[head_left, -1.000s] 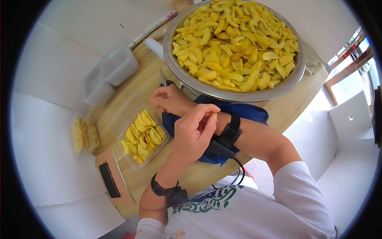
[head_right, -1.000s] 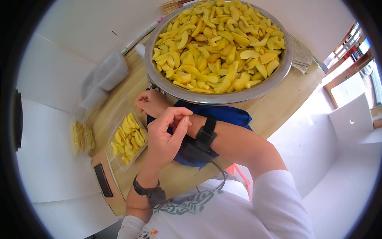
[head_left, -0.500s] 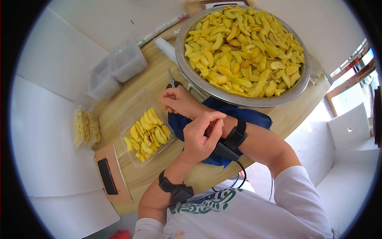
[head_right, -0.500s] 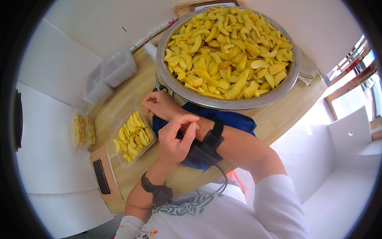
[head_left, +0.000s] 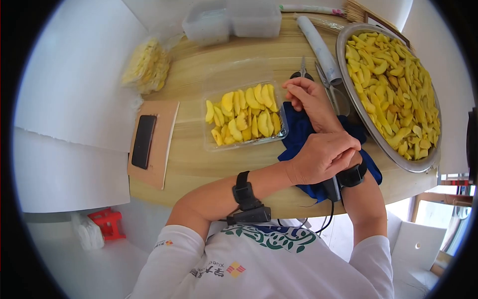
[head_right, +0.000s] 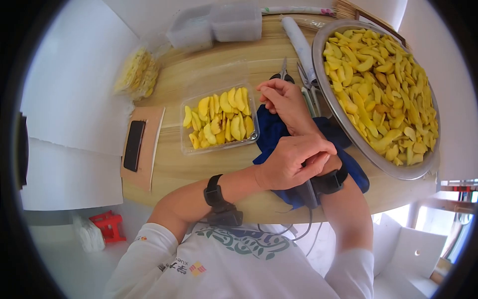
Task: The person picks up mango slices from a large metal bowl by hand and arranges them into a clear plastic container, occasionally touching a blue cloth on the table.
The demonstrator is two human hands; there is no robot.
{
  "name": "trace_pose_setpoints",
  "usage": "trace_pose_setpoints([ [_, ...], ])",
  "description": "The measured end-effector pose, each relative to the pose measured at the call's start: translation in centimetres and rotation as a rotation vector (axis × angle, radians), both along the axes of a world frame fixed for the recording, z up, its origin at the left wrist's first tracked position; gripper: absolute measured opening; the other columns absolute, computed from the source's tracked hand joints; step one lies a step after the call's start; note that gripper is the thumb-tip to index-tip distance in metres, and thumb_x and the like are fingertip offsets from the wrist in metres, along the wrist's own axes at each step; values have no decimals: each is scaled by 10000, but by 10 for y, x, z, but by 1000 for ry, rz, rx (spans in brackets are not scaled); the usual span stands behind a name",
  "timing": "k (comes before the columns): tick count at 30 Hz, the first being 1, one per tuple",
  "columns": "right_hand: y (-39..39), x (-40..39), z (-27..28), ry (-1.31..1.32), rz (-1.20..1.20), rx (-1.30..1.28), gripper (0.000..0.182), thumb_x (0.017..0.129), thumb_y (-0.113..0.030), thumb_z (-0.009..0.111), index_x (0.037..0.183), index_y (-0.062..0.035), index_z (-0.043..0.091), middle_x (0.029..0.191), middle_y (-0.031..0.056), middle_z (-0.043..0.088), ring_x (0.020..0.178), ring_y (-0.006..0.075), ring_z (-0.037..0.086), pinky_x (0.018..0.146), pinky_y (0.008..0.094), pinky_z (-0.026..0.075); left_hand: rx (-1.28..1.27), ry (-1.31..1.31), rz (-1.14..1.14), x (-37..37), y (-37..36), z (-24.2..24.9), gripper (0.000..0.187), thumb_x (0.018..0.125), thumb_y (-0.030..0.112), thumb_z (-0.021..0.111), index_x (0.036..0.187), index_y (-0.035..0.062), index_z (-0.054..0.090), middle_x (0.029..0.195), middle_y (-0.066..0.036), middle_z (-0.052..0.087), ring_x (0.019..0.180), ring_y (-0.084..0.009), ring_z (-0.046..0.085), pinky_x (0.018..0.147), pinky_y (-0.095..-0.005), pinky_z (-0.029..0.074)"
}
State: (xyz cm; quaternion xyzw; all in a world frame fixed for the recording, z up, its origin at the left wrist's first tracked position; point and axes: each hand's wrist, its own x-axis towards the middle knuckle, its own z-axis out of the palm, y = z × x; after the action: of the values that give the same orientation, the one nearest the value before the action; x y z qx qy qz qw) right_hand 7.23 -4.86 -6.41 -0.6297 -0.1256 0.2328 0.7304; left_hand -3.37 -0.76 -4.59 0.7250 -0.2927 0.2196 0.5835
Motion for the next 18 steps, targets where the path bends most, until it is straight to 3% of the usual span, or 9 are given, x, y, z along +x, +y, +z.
trace_pose_setpoints([
  [11,-1,-1,0,-9,-1,2,164,975,-205,642,1047,-68,695,804,-26,635,672,32,532,598,180,415,-23,-58,-4,1,1,1,179,842,-31,662,999,56,656,693,-66,550,556,-209,553,529,-334,442],
  [16,2,-1,-3,-9,-17,29,162,969,-190,633,1036,-53,688,801,-9,642,650,41,545,564,183,426,63,-76,27,1,0,6,158,854,-27,663,997,38,673,747,-91,623,600,-225,611,554,-320,474],
  [18,3,-2,-5,5,-13,71,161,962,-183,629,1026,-49,689,805,-3,651,656,45,557,569,181,437,104,2,-10,0,3,9,148,862,-25,663,998,32,679,775,-91,644,600,-186,611,559,-287,474],
])
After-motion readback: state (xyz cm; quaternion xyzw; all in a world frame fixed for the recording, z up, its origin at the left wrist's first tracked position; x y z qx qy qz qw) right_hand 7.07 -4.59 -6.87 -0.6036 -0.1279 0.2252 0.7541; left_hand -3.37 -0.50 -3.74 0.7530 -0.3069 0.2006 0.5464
